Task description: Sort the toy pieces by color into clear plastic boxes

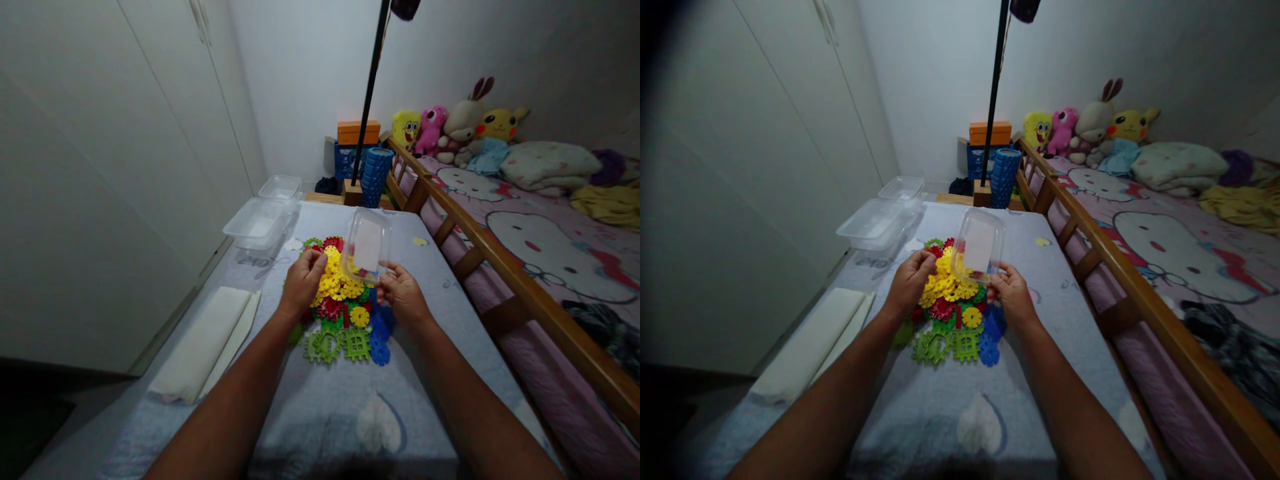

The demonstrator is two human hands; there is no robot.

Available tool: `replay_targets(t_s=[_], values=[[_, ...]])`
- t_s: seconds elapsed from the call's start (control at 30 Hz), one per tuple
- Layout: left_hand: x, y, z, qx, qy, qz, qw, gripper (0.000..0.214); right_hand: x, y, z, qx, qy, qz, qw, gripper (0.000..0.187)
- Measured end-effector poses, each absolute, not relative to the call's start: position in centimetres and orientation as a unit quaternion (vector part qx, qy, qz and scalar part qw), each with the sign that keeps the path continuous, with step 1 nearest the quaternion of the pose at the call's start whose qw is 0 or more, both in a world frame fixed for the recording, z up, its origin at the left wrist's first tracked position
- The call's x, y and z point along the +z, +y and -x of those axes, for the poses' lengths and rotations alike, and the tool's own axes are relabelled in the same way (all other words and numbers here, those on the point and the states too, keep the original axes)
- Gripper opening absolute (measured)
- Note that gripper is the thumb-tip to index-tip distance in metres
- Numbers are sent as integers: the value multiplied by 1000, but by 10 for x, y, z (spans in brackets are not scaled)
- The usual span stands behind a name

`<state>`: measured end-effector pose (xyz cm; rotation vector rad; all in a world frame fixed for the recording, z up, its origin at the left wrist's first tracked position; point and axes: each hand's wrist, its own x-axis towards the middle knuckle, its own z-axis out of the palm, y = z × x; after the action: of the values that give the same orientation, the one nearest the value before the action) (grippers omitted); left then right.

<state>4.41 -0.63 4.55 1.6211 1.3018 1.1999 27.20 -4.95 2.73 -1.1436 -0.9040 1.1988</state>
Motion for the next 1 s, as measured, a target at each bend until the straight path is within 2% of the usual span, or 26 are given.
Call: replay_targets(t_s=[0.17,0.33,0.5,0.6,0.77,0.9,1.0], values=[[13,44,-15,431,570,-669,204,26,37,-22,-275,486,-371,523,594,52],[-22,56,-5,392,592,-678,190,32,37,2,-274,467,-360,568,574,43],[-5,46,-9,428,582,-670,172,26,35,7,-263,474,-375,564,563,45],[14,37,-19,467,545,-656,234,25,33,7,-251,487,-389,547,559,48],[24,27,-44,503,496,-539,458,28,31,8,-233,475,-412,539,561,51],[26,30,-54,535,507,-468,488,22,31,11,-235,474,-433,532,552,53],[35,41,-54,563,507,-435,487,17,27,20,-251,422,-458,559,548,47]])
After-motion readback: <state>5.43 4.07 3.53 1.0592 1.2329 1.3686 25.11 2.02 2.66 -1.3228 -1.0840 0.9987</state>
